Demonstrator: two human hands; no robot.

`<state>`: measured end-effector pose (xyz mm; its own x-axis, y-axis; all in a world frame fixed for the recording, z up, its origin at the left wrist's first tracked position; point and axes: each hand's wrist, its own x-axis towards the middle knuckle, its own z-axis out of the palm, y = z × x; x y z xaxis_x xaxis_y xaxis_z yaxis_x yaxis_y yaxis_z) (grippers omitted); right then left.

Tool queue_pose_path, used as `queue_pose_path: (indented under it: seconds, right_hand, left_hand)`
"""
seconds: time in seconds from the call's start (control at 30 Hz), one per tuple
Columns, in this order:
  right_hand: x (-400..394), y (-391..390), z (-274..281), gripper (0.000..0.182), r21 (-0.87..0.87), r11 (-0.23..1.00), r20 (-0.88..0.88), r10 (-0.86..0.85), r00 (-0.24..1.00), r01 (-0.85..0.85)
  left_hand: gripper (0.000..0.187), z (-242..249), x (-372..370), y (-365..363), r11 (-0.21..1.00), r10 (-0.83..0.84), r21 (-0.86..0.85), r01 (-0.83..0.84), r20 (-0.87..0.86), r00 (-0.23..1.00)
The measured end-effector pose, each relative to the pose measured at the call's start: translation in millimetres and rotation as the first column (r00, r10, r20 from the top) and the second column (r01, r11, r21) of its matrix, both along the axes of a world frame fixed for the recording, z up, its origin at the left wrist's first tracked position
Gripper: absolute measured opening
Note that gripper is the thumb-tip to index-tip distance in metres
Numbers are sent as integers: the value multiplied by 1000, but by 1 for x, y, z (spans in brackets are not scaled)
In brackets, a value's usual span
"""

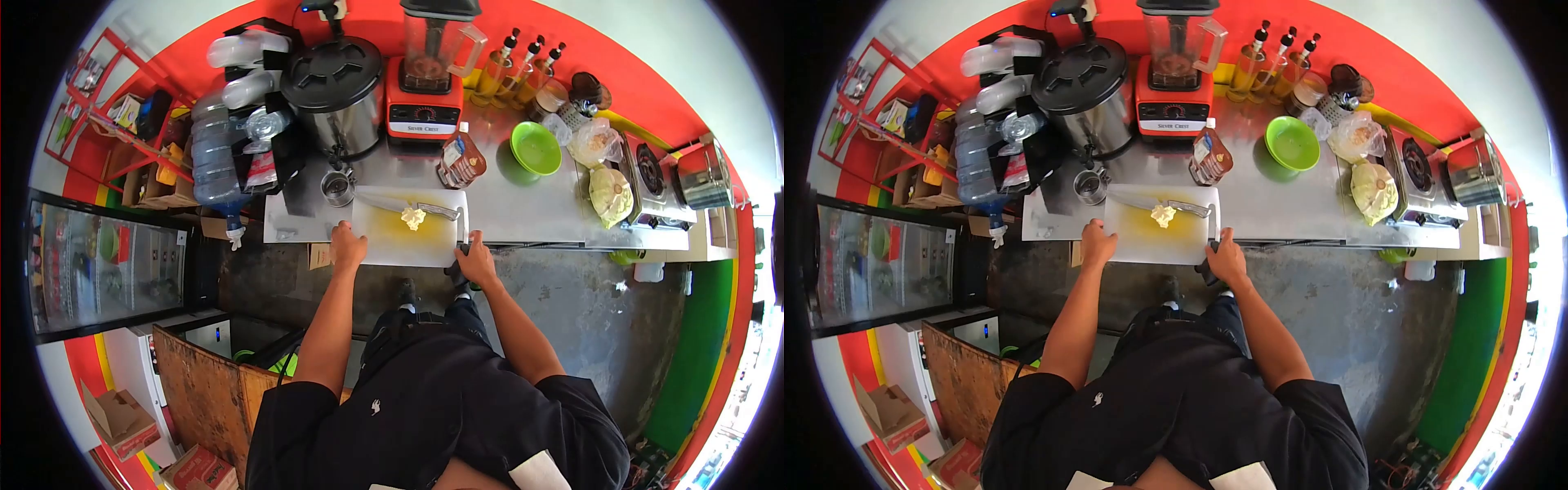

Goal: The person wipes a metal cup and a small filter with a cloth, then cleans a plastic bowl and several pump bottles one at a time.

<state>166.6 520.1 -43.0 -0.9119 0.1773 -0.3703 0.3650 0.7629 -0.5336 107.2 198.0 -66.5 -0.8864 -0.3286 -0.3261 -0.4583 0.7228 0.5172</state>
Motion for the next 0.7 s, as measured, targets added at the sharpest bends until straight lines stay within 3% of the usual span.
queue_pose_path:
  seconds: [0.2,0.27,0.37,0.5,0.57,0.7]
  right_hand:
    - [-17,-22,3,62,-19,999,9,44,999,-44]
    - [-24,-29,1,61,-22,999,-1,47,999,-47]
    - [-32,-41,4,62,8,997,15,75,997,-75]
    - [-38,-53,9,57,65,991,21,119,993,-120]
    - [-40,-56,10,55,82,985,22,152,988,-153]
    - [-43,-73,16,45,86,979,49,179,983,-183]
  left_hand:
    - [53,5,-16,-25,992,-77,-97,80,33,997]
    - [58,-7,-28,-39,1000,1,20,-2,20,1000]
    - [65,-17,-46,-55,996,66,69,-61,-83,994]
    - [75,-20,-67,-79,993,67,105,-60,-64,996]
    - [82,-22,-72,-90,987,-133,89,132,13,991]
    - [89,-20,-68,-102,944,-330,25,330,18,944]
